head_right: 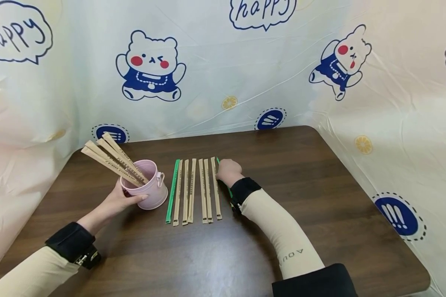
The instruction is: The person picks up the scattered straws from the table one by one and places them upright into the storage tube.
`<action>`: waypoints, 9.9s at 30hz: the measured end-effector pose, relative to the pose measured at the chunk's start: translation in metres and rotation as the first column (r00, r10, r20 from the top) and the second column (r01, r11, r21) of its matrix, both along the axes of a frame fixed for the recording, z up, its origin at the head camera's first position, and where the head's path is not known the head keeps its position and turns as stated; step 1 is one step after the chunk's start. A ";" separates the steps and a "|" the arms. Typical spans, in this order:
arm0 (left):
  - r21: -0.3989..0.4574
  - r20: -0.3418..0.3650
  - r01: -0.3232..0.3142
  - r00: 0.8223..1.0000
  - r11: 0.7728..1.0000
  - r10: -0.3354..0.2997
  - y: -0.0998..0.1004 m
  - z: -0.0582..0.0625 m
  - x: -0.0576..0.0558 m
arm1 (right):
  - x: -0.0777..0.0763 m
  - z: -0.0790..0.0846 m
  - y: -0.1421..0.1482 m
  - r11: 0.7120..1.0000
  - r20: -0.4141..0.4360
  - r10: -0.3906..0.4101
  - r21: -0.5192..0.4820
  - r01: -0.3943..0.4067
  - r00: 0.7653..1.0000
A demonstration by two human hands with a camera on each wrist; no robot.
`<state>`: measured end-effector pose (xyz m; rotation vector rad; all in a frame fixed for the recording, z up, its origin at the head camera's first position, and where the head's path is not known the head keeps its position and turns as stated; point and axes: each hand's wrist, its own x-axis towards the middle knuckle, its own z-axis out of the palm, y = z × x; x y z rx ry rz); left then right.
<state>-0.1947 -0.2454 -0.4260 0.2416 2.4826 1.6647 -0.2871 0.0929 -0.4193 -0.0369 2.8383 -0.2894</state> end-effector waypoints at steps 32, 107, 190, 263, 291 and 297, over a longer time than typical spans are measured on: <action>0.019 -0.002 -0.001 1.000 1.000 0.001 0.002 0.001 0.002 | -0.012 0.025 0.023 0.864 0.145 -0.064 -0.487 0.127 0.987; 0.029 0.001 0.001 1.000 1.000 -0.001 0.001 0.001 0.003 | 0.022 0.154 -0.062 0.426 -0.341 -0.029 -0.855 -0.297 0.939; -0.024 0.029 0.028 0.999 0.999 -0.027 -0.001 0.003 -0.001 | 0.014 0.044 -0.002 0.891 -0.118 0.032 -0.447 -0.082 0.992; -0.014 0.027 0.041 0.999 0.999 -0.041 -0.003 0.000 0.000 | -0.005 0.081 0.001 0.803 -0.219 -0.078 -0.593 -0.069 0.973; -0.008 0.026 0.043 0.999 0.999 -0.043 -0.005 -0.001 0.003 | 0.028 0.138 -0.074 0.361 -0.505 0.000 -0.805 -0.471 0.863; -0.013 0.036 0.045 0.998 0.999 -0.045 -0.005 -0.001 0.003 | 0.035 0.142 -0.096 0.338 -0.549 0.018 -0.783 -0.522 0.836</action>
